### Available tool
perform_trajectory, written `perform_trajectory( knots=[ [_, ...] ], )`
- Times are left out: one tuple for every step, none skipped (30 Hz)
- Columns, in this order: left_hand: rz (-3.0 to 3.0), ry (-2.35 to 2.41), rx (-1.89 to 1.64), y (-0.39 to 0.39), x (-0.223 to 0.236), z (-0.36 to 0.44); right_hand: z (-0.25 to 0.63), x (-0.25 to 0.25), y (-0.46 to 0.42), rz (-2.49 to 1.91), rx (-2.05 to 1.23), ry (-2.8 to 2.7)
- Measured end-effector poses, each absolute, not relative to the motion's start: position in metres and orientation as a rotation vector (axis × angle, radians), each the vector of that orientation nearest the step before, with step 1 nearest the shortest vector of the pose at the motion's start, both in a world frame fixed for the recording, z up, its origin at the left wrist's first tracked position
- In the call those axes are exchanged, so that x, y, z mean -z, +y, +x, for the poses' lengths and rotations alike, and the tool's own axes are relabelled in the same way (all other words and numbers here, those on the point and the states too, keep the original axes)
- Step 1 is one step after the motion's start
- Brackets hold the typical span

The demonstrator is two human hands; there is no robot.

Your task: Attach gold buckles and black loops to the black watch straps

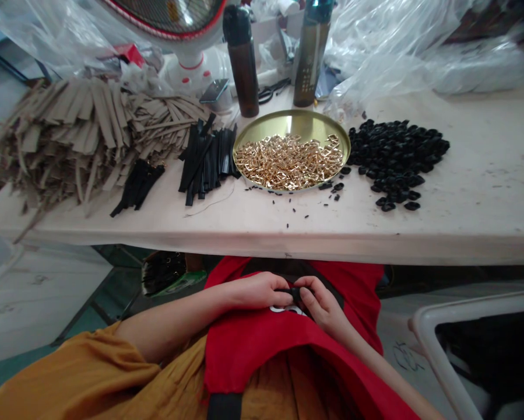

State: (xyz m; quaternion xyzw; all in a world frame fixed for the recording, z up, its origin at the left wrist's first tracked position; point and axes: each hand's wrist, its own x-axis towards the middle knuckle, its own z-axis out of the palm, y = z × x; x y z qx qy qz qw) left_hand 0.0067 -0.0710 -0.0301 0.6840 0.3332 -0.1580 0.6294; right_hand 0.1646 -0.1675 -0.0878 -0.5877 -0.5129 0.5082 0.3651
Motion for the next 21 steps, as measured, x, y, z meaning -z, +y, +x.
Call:
perform_trajectory(
  knots=[
    [1.576,0.764,0.375,-0.070,0.029,0.006,0.166,0.088,-0.167,-1.512,-1.283,-1.358],
    [1.598,0.764,0.381,-0.070,0.027,0.006,0.168,0.087,-0.167,-1.510,-1.257,-1.400],
    [1.630,0.761,0.386,-0.071,0.026,0.007,0.169,0.087,-0.167,-1.505,-1.237,-1.440],
    [1.672,0.756,0.393,-0.072,0.025,0.007,0.171,0.087,-0.167,-1.495,-1.229,-1.477],
    [1.723,0.751,0.400,-0.073,0.023,0.008,0.172,0.088,-0.168,-1.482,-1.233,-1.510],
    [1.782,0.749,0.407,-0.074,0.022,0.010,0.172,0.088,-0.168,-1.466,-1.243,-1.535],
    [1.845,0.746,0.412,-0.076,0.020,0.011,0.172,0.089,-0.169,-1.447,-1.254,-1.554],
    [1.907,0.739,0.418,-0.077,0.018,0.013,0.172,0.090,-0.170,-1.429,-1.267,-1.567],
    [1.963,0.730,0.423,-0.078,0.017,0.014,0.171,0.091,-0.171,-1.414,-1.279,-1.574],
    [2.010,0.718,0.429,-0.078,0.015,0.016,0.171,0.092,-0.171,-1.408,-1.282,-1.573],
    [2.047,0.703,0.435,-0.078,0.014,0.017,0.170,0.092,-0.172,-1.412,-1.271,-1.563],
    [2.071,0.693,0.442,-0.077,0.013,0.018,0.170,0.092,-0.173,-1.423,-1.247,-1.547],
    [2.080,0.690,0.447,-0.076,0.013,0.019,0.169,0.091,-0.173,-1.441,-1.214,-1.522],
    [2.078,0.695,0.451,-0.075,0.013,0.019,0.169,0.090,-0.173,-1.463,-1.179,-1.492],
    [2.072,0.705,0.447,-0.074,0.014,0.019,0.169,0.089,-0.173,-1.485,-1.146,-1.462],
    [2.072,0.715,0.437,-0.074,0.015,0.019,0.169,0.088,-0.173,-1.506,-1.122,-1.440],
    [2.085,0.726,0.422,-0.074,0.015,0.019,0.170,0.086,-0.173,-1.523,-1.112,-1.432],
    [2.114,0.735,0.410,-0.074,0.016,0.019,0.170,0.085,-0.173,-1.536,-1.113,-1.438],
    [2.157,0.738,0.405,-0.075,0.017,0.020,0.170,0.084,-0.172,-1.543,-1.121,-1.459],
    [2.207,0.738,0.410,-0.077,0.017,0.020,0.171,0.082,-0.173,-1.543,-1.134,-1.491],
    [2.255,0.735,0.430,-0.079,0.017,0.021,0.172,0.081,-0.173,-1.541,-1.150,-1.527]
  ],
)
